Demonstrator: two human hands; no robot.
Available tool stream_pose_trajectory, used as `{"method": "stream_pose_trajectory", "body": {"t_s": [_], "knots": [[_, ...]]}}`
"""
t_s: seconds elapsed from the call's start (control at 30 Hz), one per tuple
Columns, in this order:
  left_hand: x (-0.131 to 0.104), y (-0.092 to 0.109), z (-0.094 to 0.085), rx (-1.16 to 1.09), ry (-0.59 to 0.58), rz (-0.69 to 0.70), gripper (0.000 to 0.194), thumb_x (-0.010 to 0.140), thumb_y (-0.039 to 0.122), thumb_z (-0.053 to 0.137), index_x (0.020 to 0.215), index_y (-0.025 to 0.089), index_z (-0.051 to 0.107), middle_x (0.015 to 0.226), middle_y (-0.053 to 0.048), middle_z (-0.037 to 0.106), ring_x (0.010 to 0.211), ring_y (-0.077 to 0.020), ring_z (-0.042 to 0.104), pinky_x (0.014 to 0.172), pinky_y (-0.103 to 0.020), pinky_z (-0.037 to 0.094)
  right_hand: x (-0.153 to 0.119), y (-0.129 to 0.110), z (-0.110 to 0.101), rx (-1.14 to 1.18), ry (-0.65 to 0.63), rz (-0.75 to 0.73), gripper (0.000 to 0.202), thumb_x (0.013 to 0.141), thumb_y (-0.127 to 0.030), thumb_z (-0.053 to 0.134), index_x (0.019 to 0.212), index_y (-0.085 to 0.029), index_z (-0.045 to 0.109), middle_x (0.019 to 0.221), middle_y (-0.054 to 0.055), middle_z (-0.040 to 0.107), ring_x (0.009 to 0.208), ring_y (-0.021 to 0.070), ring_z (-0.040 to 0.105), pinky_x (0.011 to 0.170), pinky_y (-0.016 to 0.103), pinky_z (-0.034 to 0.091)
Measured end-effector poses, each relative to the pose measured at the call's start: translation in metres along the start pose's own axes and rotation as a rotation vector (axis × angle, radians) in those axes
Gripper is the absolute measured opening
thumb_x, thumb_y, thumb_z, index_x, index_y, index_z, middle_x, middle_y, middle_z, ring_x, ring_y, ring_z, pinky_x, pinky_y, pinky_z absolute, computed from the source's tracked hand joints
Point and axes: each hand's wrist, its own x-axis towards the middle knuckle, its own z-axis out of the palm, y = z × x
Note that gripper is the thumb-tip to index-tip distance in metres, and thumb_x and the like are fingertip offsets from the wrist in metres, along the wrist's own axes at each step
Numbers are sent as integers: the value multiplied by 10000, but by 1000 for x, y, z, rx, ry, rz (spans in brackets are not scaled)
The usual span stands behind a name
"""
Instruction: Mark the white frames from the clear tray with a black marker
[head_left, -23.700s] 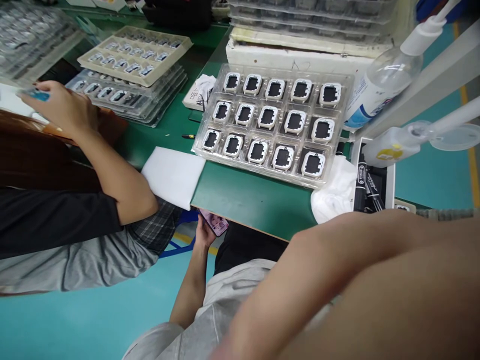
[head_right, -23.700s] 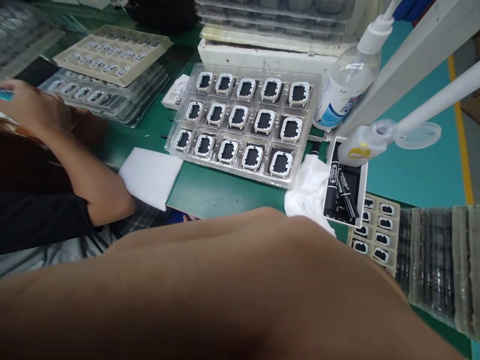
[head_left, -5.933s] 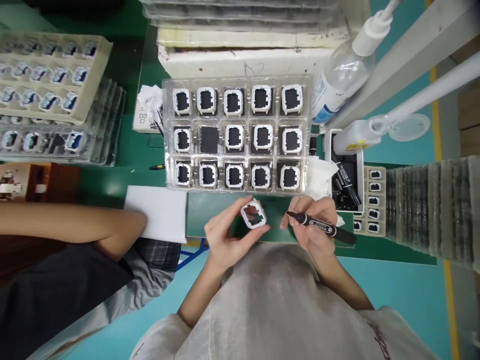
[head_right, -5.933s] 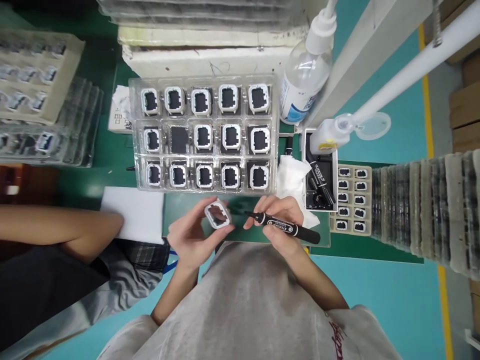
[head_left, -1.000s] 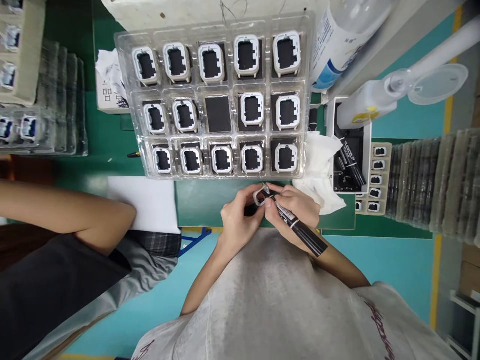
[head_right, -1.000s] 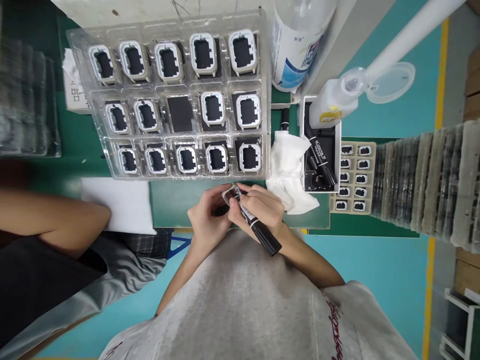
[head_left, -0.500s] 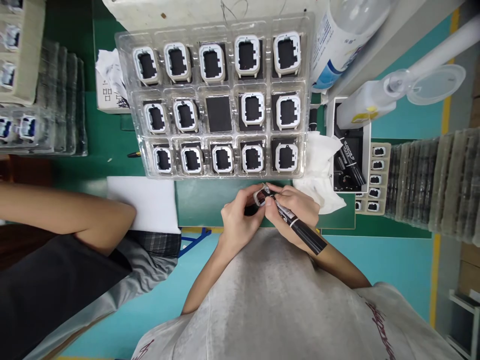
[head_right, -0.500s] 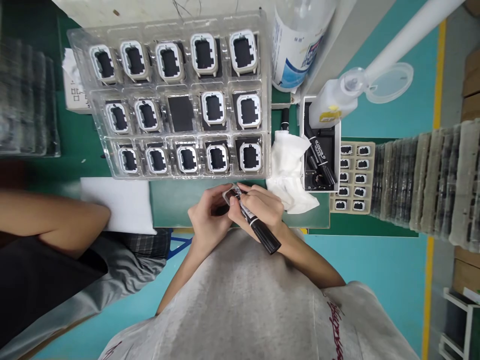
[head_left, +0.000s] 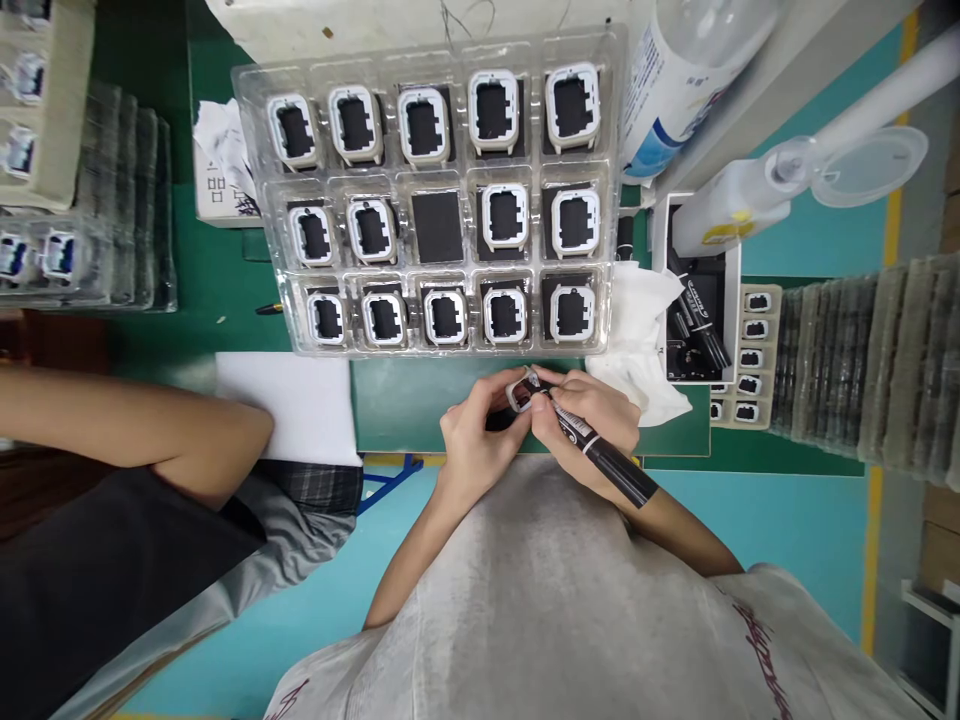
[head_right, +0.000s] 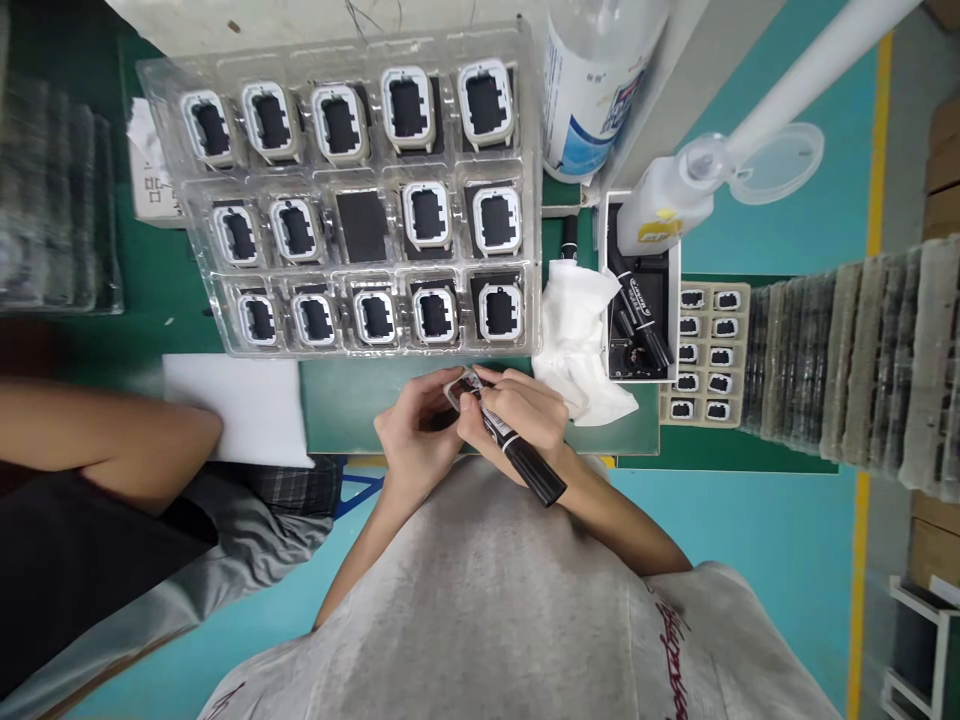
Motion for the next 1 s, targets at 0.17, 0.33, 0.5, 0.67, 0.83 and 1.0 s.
{"method": "stream_pose_trajectory", "body": {"t_s": [0.17,0.33,0.5,0.67,0.83,1.0], "knots": [[1,0,0,-15,-8,1,327,996,247,866,1310,262,773,1137,-19,915,924,-171,890,870,-263,734,1,-1,-2,21,-40,8,242,979,-28,769,1006,-252,681,824,-34,768,875,211,859,867,410,797],[2,1,-1,5,-23,-13,316,1001,285,863,1302,250,777,1144,-36,915,914,-179,889,875,-281,740,1,0,-2,18,-10,-6,237,979,-35,773,1018,-251,683,816,-34,770,877,216,863,848,400,792],[4,2,-1,-10,-16,-26,301,997,306,870,1277,239,782,1095,-37,913,875,-167,878,837,-262,728,3,0,-2,15,-23,-17,240,980,-34,768,1010,-256,684,814,-39,778,823,202,849,885,419,795],[7,5,-2,-69,-26,-37,299,995,297,874,1270,239,772,1128,-42,911,946,-182,889,869,-269,732,2,-1,-1,40,-1,-21,263,961,-13,780,1022,-253,692,808,-39,769,803,198,842,906,413,803],[5,2,-2,-38,-23,-21,301,1017,314,860,1293,240,768,1110,-41,909,923,-175,886,863,-270,727,2,0,1,7,-6,-38,264,978,-23,773,1033,-262,678,814,-35,771,856,207,862,877,388,805],[3,0,-2,-9,-17,-24,316,1017,325,861,1309,245,770,1123,-41,909,930,-179,886,872,-278,728,3,-1,1,-17,1,-41,256,984,-35,772,1032,-264,667,816,-38,766,832,201,857,829,373,804]]}}
